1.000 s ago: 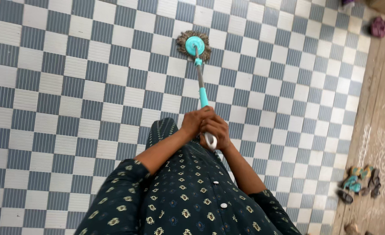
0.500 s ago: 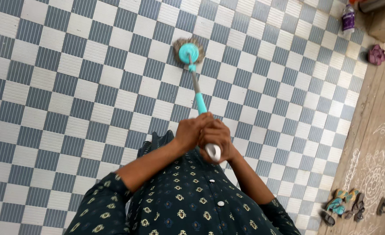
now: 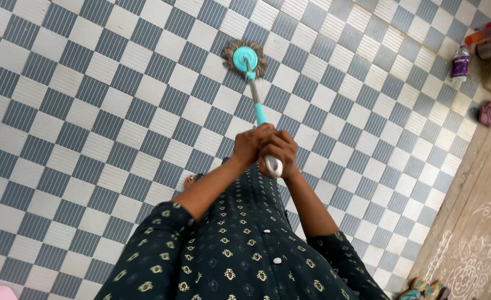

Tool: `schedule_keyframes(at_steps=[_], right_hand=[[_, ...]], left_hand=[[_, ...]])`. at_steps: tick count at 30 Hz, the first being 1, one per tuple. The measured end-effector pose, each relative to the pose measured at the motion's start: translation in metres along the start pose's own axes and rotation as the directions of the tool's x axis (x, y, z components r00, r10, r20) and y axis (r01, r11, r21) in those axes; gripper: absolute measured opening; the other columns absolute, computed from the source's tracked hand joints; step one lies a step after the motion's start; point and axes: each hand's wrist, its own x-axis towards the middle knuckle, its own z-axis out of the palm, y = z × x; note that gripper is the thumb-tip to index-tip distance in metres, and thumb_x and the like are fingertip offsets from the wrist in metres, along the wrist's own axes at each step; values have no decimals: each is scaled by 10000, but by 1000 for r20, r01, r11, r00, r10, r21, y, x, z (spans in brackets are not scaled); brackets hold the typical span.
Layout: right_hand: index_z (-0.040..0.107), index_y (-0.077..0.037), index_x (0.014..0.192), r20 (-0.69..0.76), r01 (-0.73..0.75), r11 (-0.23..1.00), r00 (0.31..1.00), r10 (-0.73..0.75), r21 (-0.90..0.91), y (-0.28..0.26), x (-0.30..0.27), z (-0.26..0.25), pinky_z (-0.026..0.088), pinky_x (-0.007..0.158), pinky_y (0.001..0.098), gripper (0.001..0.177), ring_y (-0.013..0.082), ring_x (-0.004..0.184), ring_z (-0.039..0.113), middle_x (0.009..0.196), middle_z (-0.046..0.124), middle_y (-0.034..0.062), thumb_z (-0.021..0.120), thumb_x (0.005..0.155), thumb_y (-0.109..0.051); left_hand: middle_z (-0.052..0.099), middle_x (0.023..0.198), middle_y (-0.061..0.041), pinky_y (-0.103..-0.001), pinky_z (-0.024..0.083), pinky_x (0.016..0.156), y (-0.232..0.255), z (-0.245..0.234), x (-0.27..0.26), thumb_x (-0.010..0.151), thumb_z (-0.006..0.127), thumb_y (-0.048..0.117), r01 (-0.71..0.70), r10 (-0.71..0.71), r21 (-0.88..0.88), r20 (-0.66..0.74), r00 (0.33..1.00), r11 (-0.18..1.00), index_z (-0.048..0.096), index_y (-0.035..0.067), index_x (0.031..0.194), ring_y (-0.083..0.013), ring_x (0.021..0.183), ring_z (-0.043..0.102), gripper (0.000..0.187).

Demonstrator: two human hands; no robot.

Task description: The person mops a checkered tiled floor using a turquoise spin mop. They move the mop back and forth across the surface, navigating around a pink bucket and various items placed along the walls.

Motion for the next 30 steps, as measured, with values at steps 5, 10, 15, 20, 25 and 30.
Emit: schedule_keyframes(at_steps=[5,10,15,20,25,30], right_hand=[[697,-136,858,198,-195,974,956,215,-113,12,-20,18,562,793,370,207,241,907,668,953,713,6,755,671,-202],[703,-154,880,213,-126,991,968,134,-50,-1,-26,8,578,829,353,211,228,957,696,988,726,-12,751,685,-217],[677,-158,770,198,59,995,978,-73,77,-24,-3,-34,492,659,316,178,183,748,652,835,727,-3,766,660,-265],[636,-149,733,58,217,932,968,-243,289,-20,17,-24,450,635,332,173,202,740,637,781,707,4,755,661,-250],[648,-134,747,40,174,947,981,-191,269,19,28,-12,494,658,319,93,217,763,653,794,705,32,701,679,-169],[693,-121,824,272,-76,995,961,55,66,58,47,-8,572,768,357,142,216,841,704,910,740,20,747,700,-165]], left_hand=[[702,1048,84,-348,550,523,-44,20,4,966,590,239,-13,13,27,-20,1000,1000,605,206,940,-201,681,711,44],[708,1100,79,-327,563,516,-32,18,-9,974,578,241,30,-31,25,60,998,999,630,202,1016,-176,676,730,77],[713,1189,19,-322,577,536,31,-18,-32,960,587,222,35,-36,-74,-12,999,997,630,166,1052,-206,650,726,116],[698,1130,23,-333,581,548,47,-33,-29,945,616,243,97,-97,-60,6,995,993,619,133,1143,-211,638,719,227],[704,1117,42,-333,579,587,20,-8,-4,963,600,216,127,-137,-88,-117,984,988,640,169,1164,-216,695,729,210],[738,1085,65,-312,579,593,-38,17,51,1005,551,263,185,-210,-142,-191,959,972,674,231,1062,-193,752,745,140]])
